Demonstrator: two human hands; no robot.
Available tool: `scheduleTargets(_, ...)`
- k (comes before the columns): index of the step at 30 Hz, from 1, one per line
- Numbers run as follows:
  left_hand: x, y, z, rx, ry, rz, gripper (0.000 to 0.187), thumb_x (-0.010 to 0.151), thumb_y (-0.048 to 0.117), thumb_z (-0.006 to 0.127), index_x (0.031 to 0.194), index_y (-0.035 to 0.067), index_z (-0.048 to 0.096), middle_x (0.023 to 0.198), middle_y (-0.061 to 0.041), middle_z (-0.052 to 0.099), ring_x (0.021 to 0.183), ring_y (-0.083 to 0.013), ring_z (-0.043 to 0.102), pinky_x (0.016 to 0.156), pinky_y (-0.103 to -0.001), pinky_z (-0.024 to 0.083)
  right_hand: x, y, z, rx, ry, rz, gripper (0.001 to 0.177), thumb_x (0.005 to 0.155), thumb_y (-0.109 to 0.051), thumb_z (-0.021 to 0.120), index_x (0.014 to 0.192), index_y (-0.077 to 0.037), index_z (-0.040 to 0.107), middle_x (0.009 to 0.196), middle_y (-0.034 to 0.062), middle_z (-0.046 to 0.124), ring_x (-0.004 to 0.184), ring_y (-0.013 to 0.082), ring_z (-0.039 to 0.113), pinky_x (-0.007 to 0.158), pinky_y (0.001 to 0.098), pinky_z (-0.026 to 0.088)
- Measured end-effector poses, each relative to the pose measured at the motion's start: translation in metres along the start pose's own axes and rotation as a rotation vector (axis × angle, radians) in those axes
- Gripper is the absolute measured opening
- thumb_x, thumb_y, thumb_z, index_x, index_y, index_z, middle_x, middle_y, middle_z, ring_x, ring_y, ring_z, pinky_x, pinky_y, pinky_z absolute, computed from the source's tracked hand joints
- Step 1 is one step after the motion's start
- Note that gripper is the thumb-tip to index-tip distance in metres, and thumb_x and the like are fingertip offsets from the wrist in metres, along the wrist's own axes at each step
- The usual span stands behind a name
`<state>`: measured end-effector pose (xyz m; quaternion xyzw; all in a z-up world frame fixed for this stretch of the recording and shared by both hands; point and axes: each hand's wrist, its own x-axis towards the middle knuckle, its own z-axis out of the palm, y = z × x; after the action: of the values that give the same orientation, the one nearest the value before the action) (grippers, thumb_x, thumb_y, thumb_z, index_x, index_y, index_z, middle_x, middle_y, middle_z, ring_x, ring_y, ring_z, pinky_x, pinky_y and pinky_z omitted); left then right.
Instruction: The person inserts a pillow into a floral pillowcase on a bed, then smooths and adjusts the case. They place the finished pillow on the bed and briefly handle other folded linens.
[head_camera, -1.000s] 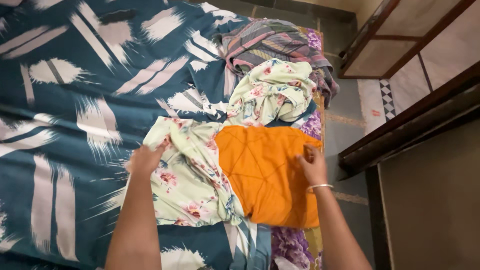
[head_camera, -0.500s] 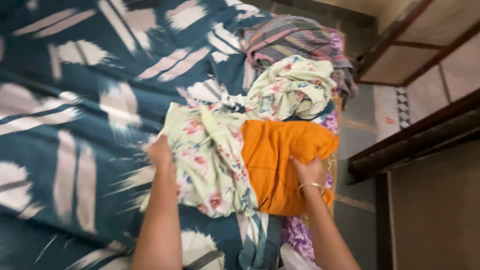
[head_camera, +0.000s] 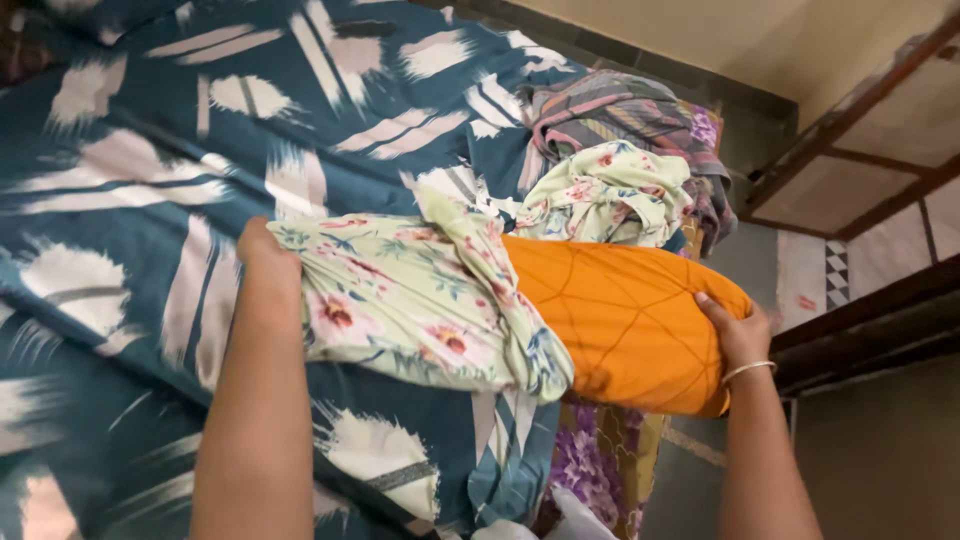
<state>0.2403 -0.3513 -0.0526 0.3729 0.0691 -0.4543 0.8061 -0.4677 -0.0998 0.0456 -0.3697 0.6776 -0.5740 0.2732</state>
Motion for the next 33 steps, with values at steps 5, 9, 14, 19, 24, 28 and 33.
scheduleTargets(5, 0.006, 0.000, -0.041, 0.646, 0.009, 0.341, 0.038, 0.097, 0.023, 0.070, 0.097, -0.015, 0.069, 0.090, -0.017, 0.074, 0.077, -0.0252, 0.070, 0.067, -0.044, 0.055, 0.029, 0.041, 0.013, -0.104, -0.051, -0.119, 0.049, 0.087, -0.025, 0.085, 0.123, 0.003, 0.069, 0.116, 0.0140, 0.074, 0.100, 0.0242, 0.070, 0.089, 0.0356, 0.055)
scheduleTargets(9, -0.035, -0.020, -0.092, 1.798, -0.427, 0.655, 0.053, 0.107, 0.046, 0.058, 0.103, -0.005, 0.075, 0.096, -0.031, 0.072, 0.091, -0.0463, 0.069, 0.081, -0.052, 0.053, 0.035, 0.082, 0.045, -0.989, -0.164, -0.073, 0.052, 0.097, -0.039, 0.076, 0.123, 0.004, 0.065, 0.118, 0.0333, 0.066, 0.110, 0.0496, 0.062, 0.093, 0.0516, 0.050)
scheduleTargets(14, -0.147, -0.022, -0.108, 2.034, -0.225, 0.269, 0.083, 0.081, 0.065, 0.068, 0.131, 0.000, 0.057, 0.131, -0.026, 0.060, 0.123, -0.0448, 0.056, 0.099, -0.053, 0.046, -0.036, 0.106, 0.089, -1.176, -0.196, -0.660, 0.030, 0.099, -0.019, 0.061, 0.127, -0.010, 0.065, 0.134, 0.0165, 0.064, 0.120, 0.0377, 0.060, 0.105, 0.0451, 0.048)
scheduleTargets(19, -0.220, -0.033, -0.137, 1.874, -0.164, 0.045, 0.097, 0.089, 0.080, 0.047, 0.135, -0.005, 0.057, 0.133, -0.033, 0.061, 0.128, -0.0463, 0.057, 0.108, -0.054, 0.043, -0.131, 0.079, 0.165, -0.664, -0.345, -0.743, 0.057, 0.085, -0.030, 0.076, 0.133, -0.003, 0.062, 0.142, 0.0326, 0.052, 0.122, 0.0476, 0.055, 0.103, 0.0495, 0.046)
scheduleTargets(24, -0.214, -0.045, -0.189, 1.795, -0.226, -0.067, 0.098, 0.088, 0.084, 0.050, 0.115, -0.009, 0.069, 0.115, -0.032, 0.067, 0.113, -0.0426, 0.064, 0.099, -0.049, 0.046, -0.182, 0.038, 0.183, -0.690, -0.498, -0.840, 0.058, 0.073, -0.030, 0.080, 0.124, -0.006, 0.065, 0.142, 0.0283, 0.053, 0.131, 0.0489, 0.049, 0.107, 0.0535, 0.040)
scheduleTargets(28, -0.178, -0.028, -0.213, 1.408, -0.346, -0.173, 0.068, 0.081, 0.058, 0.077, 0.097, -0.008, 0.076, 0.089, -0.018, 0.073, 0.079, -0.0265, 0.066, 0.073, -0.038, 0.050, -0.198, 0.049, 0.197, -0.613, -0.547, -0.711, 0.036, 0.083, -0.038, 0.085, 0.101, -0.009, 0.072, 0.145, 0.0282, 0.049, 0.133, 0.0448, 0.050, 0.113, 0.0495, 0.041)
scheduleTargets(33, -0.175, 0.035, -0.158, 1.075, -0.394, -0.166, 0.035, 0.085, 0.022, 0.085, 0.102, -0.006, 0.072, 0.089, -0.012, 0.072, 0.073, -0.0189, 0.065, 0.063, -0.034, 0.053, -0.215, 0.066, 0.211, -0.332, -0.668, -0.626, 0.026, 0.091, -0.030, 0.076, 0.105, -0.008, 0.070, 0.156, 0.0230, 0.048, 0.142, 0.0394, 0.050, 0.113, 0.0473, 0.044)
